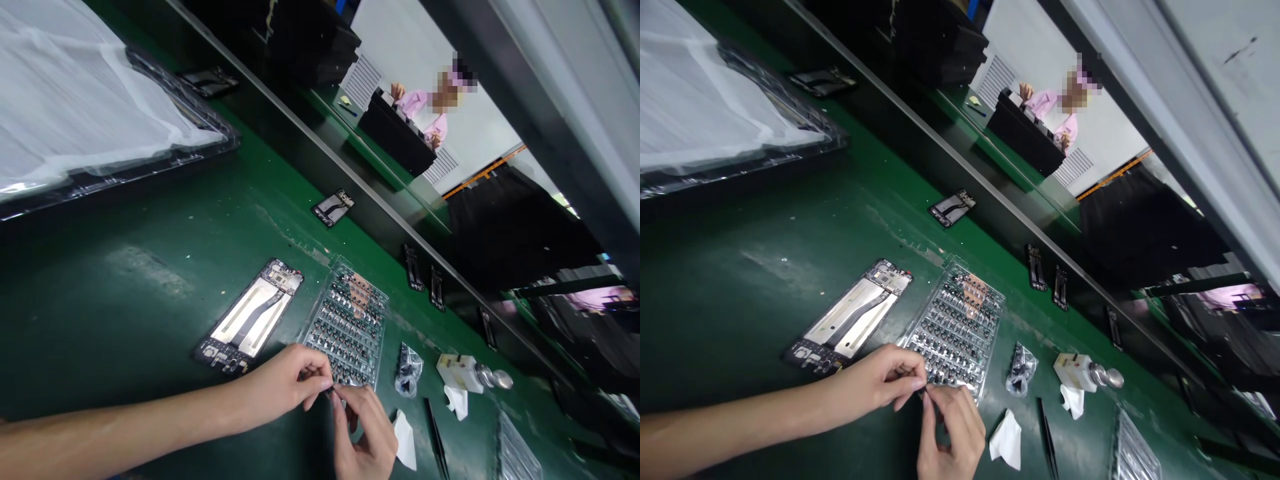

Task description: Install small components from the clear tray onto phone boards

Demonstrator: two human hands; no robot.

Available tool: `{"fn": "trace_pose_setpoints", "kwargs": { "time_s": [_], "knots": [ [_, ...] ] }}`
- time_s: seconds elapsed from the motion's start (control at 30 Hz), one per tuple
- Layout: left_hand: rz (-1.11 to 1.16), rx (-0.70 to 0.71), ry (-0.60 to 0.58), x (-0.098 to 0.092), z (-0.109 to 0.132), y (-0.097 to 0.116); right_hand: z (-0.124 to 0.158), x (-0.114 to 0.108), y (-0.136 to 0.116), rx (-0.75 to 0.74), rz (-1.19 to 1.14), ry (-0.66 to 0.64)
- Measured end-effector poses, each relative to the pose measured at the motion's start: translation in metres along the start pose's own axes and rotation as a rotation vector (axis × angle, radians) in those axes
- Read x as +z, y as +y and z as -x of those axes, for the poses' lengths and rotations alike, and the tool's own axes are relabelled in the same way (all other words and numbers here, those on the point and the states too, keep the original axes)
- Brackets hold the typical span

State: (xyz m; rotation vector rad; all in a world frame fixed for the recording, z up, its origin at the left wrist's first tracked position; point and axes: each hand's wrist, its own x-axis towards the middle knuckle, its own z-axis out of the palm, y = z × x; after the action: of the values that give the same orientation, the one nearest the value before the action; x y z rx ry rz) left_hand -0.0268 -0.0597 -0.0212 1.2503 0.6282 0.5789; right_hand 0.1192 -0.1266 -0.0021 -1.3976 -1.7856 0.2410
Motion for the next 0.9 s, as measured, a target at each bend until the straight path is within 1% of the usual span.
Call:
{"fn": "trace_pose_setpoints", "kwargs": {
  "time_s": [0.1, 0.2, 0.27, 0.33, 0.4, 0.43, 0.57, 0.73, 0.9],
  "knots": [
    [-0.039, -0.014, 0.033, -0.001, 0.000, 0.002, 0.001, 0.002, -0.001, 0.010, 0.024, 0.024],
    [-0.109, -0.003, 0.119, -0.002, 0.001, 0.007, 0.002, 0.003, -0.002, 0.029, 0.016, 0.035],
    [-0.173, 0.028, 0.181, -0.003, 0.003, 0.011, 0.001, 0.002, -0.002, 0.054, 0.005, 0.003],
    [-0.236, 0.065, 0.218, -0.003, 0.004, 0.013, 0.000, 0.001, -0.002, 0.105, 0.008, -0.077],
    [-0.283, 0.086, 0.227, -0.003, 0.005, 0.014, -0.001, 0.000, -0.001, 0.170, 0.022, -0.152],
    [-0.298, 0.091, 0.226, -0.002, 0.005, 0.014, -0.002, 0.000, -0.001, 0.199, 0.029, -0.168],
    [-0.319, 0.090, 0.227, -0.002, 0.004, 0.013, -0.003, 0.001, 0.001, 0.335, 0.003, -0.140],
    [-0.298, 0.076, 0.213, -0.002, 0.005, 0.016, -0.005, 0.004, 0.001, 0.559, -0.159, -0.139],
    [-0.202, 0.056, 0.201, -0.004, 0.004, 0.014, -0.006, 0.005, -0.002, 0.673, -0.274, -0.116]
  ]
}}
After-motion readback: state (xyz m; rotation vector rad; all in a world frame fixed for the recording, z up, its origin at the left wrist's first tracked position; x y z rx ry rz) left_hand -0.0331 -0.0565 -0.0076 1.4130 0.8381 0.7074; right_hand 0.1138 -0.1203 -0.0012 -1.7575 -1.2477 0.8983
